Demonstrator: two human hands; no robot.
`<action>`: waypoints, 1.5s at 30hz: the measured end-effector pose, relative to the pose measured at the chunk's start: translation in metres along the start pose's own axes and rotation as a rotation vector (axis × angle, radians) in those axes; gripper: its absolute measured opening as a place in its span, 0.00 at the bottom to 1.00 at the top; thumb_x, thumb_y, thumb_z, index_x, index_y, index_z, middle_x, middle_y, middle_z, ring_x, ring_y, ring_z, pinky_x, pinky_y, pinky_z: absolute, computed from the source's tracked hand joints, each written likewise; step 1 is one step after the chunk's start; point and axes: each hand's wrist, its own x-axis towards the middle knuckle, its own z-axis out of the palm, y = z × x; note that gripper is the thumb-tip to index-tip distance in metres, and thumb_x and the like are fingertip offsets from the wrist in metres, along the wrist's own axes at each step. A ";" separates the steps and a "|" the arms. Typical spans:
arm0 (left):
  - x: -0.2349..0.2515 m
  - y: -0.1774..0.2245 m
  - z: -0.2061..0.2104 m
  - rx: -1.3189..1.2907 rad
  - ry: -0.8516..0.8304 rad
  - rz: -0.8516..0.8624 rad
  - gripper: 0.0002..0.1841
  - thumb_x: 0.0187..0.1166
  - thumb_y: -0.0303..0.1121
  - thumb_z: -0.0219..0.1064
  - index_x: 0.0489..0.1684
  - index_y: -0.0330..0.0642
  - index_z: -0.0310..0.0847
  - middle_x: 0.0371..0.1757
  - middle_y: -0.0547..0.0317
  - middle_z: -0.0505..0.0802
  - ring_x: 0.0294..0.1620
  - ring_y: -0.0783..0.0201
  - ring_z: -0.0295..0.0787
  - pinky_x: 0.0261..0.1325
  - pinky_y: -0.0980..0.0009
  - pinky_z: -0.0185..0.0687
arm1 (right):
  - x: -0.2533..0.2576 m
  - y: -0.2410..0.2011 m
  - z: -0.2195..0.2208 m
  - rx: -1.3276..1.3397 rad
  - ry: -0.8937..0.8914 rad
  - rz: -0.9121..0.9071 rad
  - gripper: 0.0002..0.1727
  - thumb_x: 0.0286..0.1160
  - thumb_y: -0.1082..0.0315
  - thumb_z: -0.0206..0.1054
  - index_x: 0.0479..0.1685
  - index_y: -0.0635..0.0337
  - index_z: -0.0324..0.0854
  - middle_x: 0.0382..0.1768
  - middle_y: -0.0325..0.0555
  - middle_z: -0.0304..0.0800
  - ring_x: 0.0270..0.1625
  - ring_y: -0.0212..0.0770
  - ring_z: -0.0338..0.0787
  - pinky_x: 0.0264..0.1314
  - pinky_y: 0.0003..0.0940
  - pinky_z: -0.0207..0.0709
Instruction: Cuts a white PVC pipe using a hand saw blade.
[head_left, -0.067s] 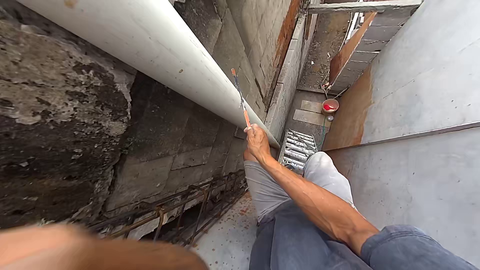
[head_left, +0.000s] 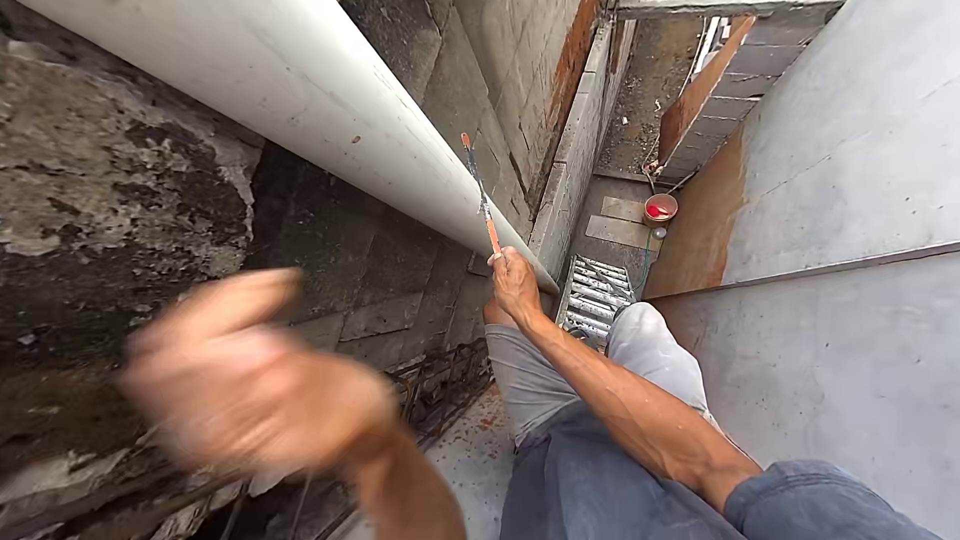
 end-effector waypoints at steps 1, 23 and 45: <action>-0.027 -0.016 0.040 -0.034 -0.083 -0.225 0.14 0.90 0.39 0.54 0.57 0.41 0.82 0.59 0.68 0.91 0.64 0.73 0.85 0.71 0.66 0.79 | 0.001 -0.001 -0.002 -0.018 -0.011 0.003 0.20 0.96 0.61 0.47 0.54 0.66 0.82 0.39 0.61 0.88 0.46 0.59 0.89 0.52 0.58 0.80; -0.084 -0.128 0.186 -0.733 -0.364 -1.063 0.18 0.91 0.30 0.42 0.45 0.36 0.81 0.34 0.64 0.90 0.35 0.75 0.87 0.46 0.76 0.85 | 0.022 -0.002 -0.004 0.006 0.012 -0.163 0.22 0.93 0.67 0.44 0.54 0.76 0.82 0.54 0.68 0.88 0.62 0.60 0.88 0.66 0.57 0.78; -0.094 -0.128 0.179 -0.641 -0.352 -1.050 0.18 0.89 0.28 0.44 0.43 0.32 0.82 0.34 0.61 0.90 0.37 0.73 0.87 0.48 0.74 0.84 | 0.016 0.011 0.003 -0.022 0.012 -0.204 0.22 0.91 0.68 0.46 0.50 0.78 0.83 0.54 0.68 0.88 0.62 0.59 0.89 0.68 0.55 0.78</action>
